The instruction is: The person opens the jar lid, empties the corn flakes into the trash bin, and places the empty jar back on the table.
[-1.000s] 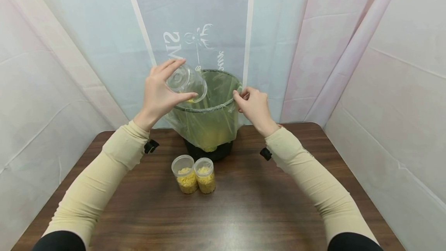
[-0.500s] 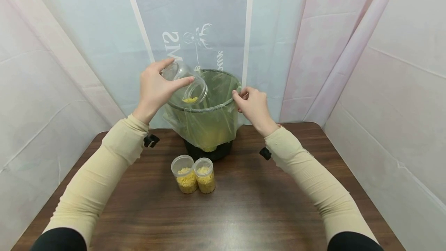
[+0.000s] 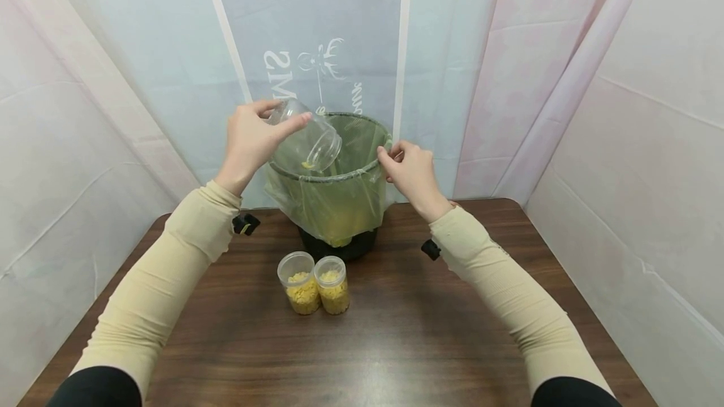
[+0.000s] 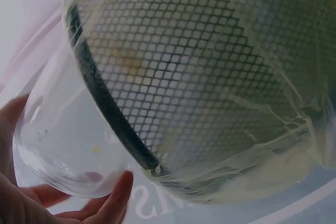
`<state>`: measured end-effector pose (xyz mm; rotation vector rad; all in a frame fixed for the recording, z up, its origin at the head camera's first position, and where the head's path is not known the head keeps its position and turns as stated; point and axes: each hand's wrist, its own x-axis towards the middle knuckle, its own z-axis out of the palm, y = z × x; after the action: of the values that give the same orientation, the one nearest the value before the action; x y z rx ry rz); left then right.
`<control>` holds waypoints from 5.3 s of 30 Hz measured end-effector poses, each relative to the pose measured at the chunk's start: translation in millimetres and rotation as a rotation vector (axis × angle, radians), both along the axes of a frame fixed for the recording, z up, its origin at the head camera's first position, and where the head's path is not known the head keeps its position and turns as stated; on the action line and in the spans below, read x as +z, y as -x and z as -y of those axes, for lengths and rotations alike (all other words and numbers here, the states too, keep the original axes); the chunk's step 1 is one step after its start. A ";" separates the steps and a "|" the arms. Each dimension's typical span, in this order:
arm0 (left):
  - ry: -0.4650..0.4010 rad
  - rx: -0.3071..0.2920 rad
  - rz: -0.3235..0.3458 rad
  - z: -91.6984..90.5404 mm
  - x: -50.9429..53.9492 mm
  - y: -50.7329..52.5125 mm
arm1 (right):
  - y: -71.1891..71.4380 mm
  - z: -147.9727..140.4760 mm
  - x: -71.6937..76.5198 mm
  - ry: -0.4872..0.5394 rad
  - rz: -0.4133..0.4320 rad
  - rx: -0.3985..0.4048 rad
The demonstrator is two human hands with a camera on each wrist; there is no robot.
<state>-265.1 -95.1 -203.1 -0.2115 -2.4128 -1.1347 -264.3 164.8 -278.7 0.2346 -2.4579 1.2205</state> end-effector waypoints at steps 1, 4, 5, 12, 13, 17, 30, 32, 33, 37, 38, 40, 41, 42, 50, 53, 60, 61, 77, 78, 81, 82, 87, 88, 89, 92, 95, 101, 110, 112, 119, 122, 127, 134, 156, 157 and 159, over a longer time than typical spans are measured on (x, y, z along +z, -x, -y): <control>0.035 -0.007 -0.030 -1.0 -0.8 -0.7 | -0.1 0.0 0.1 0.001 0.000 0.000; 0.149 -0.018 -0.131 -4.2 -3.2 -3.2 | -0.3 0.0 0.4 -0.001 -0.005 -0.001; 0.176 -0.026 -0.163 -5.4 -4.0 -4.0 | -0.4 0.0 0.5 -0.003 -0.008 -0.002; 0.239 -0.123 -0.260 -10.5 -7.4 -7.7 | -0.2 -0.2 0.0 -0.018 -0.021 -0.002; 0.258 -0.137 -0.271 -10.9 -7.5 -7.9 | -0.2 -0.1 0.0 -0.020 -0.023 -0.004; 0.371 -0.202 -0.367 -12.1 -8.0 -8.0 | -0.9 0.4 0.4 -0.024 -0.023 -0.010; 0.425 -0.155 -0.403 -12.8 -5.6 -3.9 | -0.7 0.0 1.1 -0.020 -0.026 -0.009; 0.410 -0.098 -0.357 -11.7 -4.3 -2.7 | -0.4 -0.1 0.8 -0.023 -0.029 -0.008; 0.400 -0.069 -0.334 -11.0 -3.6 -2.0 | -0.4 0.0 0.8 -0.025 -0.029 -0.007; 0.361 0.020 -0.228 -7.2 0.3 2.0 | -0.6 0.3 0.9 -0.027 -0.021 -0.007; 0.352 0.034 -0.204 -6.1 1.7 3.5 | -0.6 0.3 0.9 -0.026 -0.018 -0.007; 0.332 0.049 -0.147 -3.7 4.4 6.6 | -0.7 0.6 1.2 -0.023 -0.014 -0.006; 0.318 0.055 -0.118 -2.7 5.7 8.0 | -0.6 0.6 1.2 -0.022 -0.013 -0.006; 0.301 0.060 -0.088 -1.7 7.0 9.2 | -0.5 0.5 1.3 -0.022 -0.012 -0.006; 0.198 0.059 0.097 4.1 12.2 11.4 | 0.2 0.0 1.1 -0.017 -0.016 -0.008; 0.198 0.058 0.103 3.9 10.2 11.1 | 0.2 -0.3 0.7 -0.019 -0.017 -0.013; 0.330 0.018 -0.003 -2.7 7.7 6.5 | 0.2 -1.3 0.3 -0.017 -0.008 -0.016; 0.361 0.007 -0.025 -4.4 7.7 5.9 | 0.3 -1.5 0.3 -0.015 -0.007 -0.015; 0.689 -0.284 -0.437 -15.4 -7.2 5.7 | 0.1 -0.4 0.6 -0.006 0.001 -0.014; 0.696 -0.292 -0.456 -15.4 -7.8 6.0 | 0.2 -0.4 0.7 -0.003 0.001 -0.013; 0.668 -0.290 -0.458 -15.7 -8.0 6.1 | 0.4 -0.7 0.8 0.000 0.001 -0.011; 0.654 -0.277 -0.443 -15.8 -7.2 5.7 | 0.5 -0.7 0.8 0.002 0.001 -0.010; 0.552 -0.157 -0.356 -14.2 -2.9 5.3 | 0.9 -0.4 0.8 0.008 0.007 -0.010; 0.525 -0.125 -0.324 -13.6 -2.1 5.4 | 0.9 -0.5 0.8 0.010 0.010 -0.009; 0.498 -0.095 -0.293 -12.8 -1.5 5.8 | 0.9 -0.5 0.9 0.010 0.012 -0.009; 0.418 -0.009 -0.182 -9.8 1.1 7.5 | 1.1 -0.6 1.0 0.009 0.015 -0.006; 0.342 0.036 -0.089 -5.5 4.6 10.9 | 1.1 -0.8 1.1 0.006 0.011 -0.007; 0.173 0.060 0.050 5.0 3.9 18.5 | 1.7 -1.1 1.5 0.003 0.007 -0.007; 0.106 0.042 0.121 12.1 0.2 20.3 | 1.8 -2.0 0.9 -0.007 0.003 0.000; 0.122 0.036 0.111 10.2 0.3 18.8 | 1.6 -2.6 0.6 -0.009 0.003 -0.004; 0.239 0.044 -0.024 -3.1 3.2 10.2 | 2.8 -3.5 -0.2 -0.011 -0.006 -0.010; 0.261 0.044 -0.100 -7.7 2.5 4.9 | 3.4 -3.5 -0.6 -0.016 -0.004 -0.014; 0.278 0.015 -0.306 -9.9 0.4 -0.3 | 3.4 -2.6 -0.8 -0.010 0.001 -0.015; 0.087 -0.007 -0.192 -5.9 3.8 -0.6 | 3.8 -1.9 -0.9 -0.007 0.000 -0.011; 0.041 0.007 -0.165 2.9 -2.8 9.8 | 3.8 -2.2 1.3 -0.013 0.011 -0.014; 0.092 0.000 -0.210 2.9 -4.2 10.1 | 3.9 -2.2 1.5 -0.011 0.011 -0.013; 0.200 -0.009 -0.314 1.9 -7.1 9.9 | 4.1 -2.3 1.7 -0.010 0.009 -0.015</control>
<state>-275.0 -97.0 -210.2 -0.4318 -2.2404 -0.7945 -268.4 167.1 -277.1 0.2138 -2.4702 1.2055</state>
